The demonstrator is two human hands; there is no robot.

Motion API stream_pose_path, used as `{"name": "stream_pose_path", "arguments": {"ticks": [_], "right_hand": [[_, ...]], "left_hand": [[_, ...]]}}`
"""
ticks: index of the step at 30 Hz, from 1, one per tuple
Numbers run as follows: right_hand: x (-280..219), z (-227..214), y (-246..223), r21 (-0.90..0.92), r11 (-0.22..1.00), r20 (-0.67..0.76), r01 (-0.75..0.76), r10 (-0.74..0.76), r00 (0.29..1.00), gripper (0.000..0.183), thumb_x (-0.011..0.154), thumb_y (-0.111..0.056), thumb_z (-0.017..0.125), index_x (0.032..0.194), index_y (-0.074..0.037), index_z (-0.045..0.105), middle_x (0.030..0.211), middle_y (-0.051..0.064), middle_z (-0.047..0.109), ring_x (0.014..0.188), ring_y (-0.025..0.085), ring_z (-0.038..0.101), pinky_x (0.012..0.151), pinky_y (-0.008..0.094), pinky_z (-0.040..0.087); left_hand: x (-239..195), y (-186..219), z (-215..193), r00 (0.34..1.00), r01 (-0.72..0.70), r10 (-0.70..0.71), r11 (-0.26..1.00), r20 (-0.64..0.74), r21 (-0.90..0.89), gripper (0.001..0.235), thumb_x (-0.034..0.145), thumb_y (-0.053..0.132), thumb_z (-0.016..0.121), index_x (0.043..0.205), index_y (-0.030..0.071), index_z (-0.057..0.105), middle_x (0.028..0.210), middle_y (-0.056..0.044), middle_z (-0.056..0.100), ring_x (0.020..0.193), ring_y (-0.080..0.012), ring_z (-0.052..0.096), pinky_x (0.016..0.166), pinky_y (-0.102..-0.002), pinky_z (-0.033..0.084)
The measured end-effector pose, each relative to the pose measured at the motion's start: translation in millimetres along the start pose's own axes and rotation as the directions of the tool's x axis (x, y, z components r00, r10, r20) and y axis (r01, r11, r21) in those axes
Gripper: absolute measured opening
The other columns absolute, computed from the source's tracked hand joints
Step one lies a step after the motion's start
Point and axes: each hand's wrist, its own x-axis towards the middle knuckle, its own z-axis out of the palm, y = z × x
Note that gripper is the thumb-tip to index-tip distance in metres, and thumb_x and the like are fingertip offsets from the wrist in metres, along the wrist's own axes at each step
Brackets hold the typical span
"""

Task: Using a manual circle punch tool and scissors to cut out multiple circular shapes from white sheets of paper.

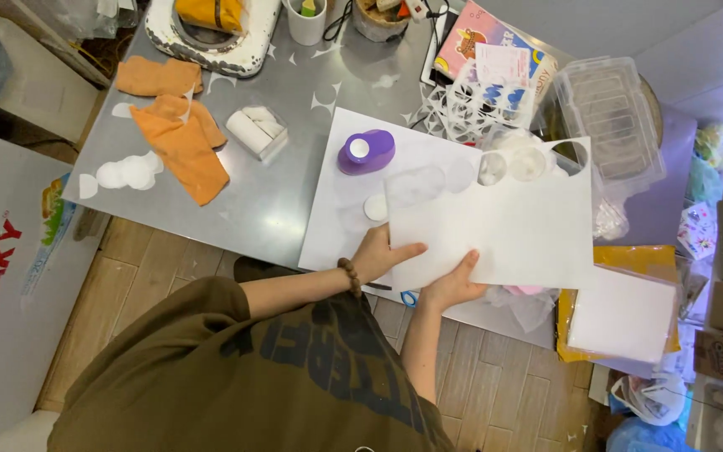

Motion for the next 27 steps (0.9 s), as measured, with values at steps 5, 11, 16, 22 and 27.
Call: {"name": "stream_pose_path", "arguments": {"ticks": [5,11,16,22,27], "right_hand": [[6.7,-36.8,11.4,0.094,0.995,0.121,0.025,-0.037,0.992,0.043,0.101,-0.012,0.066,0.136,0.005,0.048,0.136,0.018,0.06,0.119,0.027,0.063,0.101,0.04,0.056],[74.5,-115.2,-52.3,0.449,0.856,0.562,-0.257,-0.047,0.826,0.085,0.088,-0.036,0.081,0.153,-0.008,0.035,0.146,0.014,0.055,0.134,0.029,0.056,0.111,0.045,0.05],[89.5,-142.9,-50.5,0.002,0.993,0.783,-0.119,0.073,0.618,0.076,0.087,-0.026,0.086,0.149,-0.003,0.048,0.139,0.013,0.06,0.13,0.025,0.057,0.109,0.039,0.048],[72.5,-133.2,-0.9,-0.176,0.981,0.75,-0.083,0.188,0.634,0.031,0.085,-0.009,0.082,0.112,0.003,0.072,0.117,0.015,0.074,0.108,0.025,0.069,0.098,0.036,0.056],[56.7,-121.9,13.8,-0.435,0.898,0.629,0.071,0.247,0.738,0.039,0.079,-0.005,0.085,0.114,0.0,0.068,0.11,0.007,0.071,0.1,0.018,0.066,0.09,0.029,0.053]], "left_hand": [[7.2,9.9,-8.2,0.982,-0.15,0.147,0.988,-0.122,-0.022,0.038,0.093,0.026,0.076,0.117,-0.003,0.069,0.1,-0.011,0.078,0.086,-0.0144,0.073,0.075,-0.031,0.059],[9.6,34.7,-84.3,0.954,-0.299,0.28,0.871,0.105,0.39,0.022,0.096,0.022,0.073,0.111,0.007,0.078,0.088,-0.006,0.079,0.067,-0.0138,0.071,0.06,-0.029,0.054],[-11.0,50.3,-118.7,0.812,-0.581,0.51,0.655,0.283,0.483,0.02,0.095,0.016,0.069,0.112,0.01,0.078,0.1,-0.007,0.079,0.081,-0.0182,0.076,0.072,-0.029,0.06],[-34.6,41.7,-121.2,0.821,-0.562,0.524,0.679,0.225,0.472,0.022,0.089,0.013,0.077,0.11,0.01,0.077,0.106,-0.005,0.078,0.096,-0.0208,0.075,0.084,-0.033,0.06],[-42.6,8.9,-120.0,0.953,-0.22,0.282,0.894,-0.109,0.391,0.027,0.085,0.013,0.084,0.111,0.008,0.076,0.108,-0.006,0.076,0.098,-0.0184,0.074,0.085,-0.033,0.059]]}}
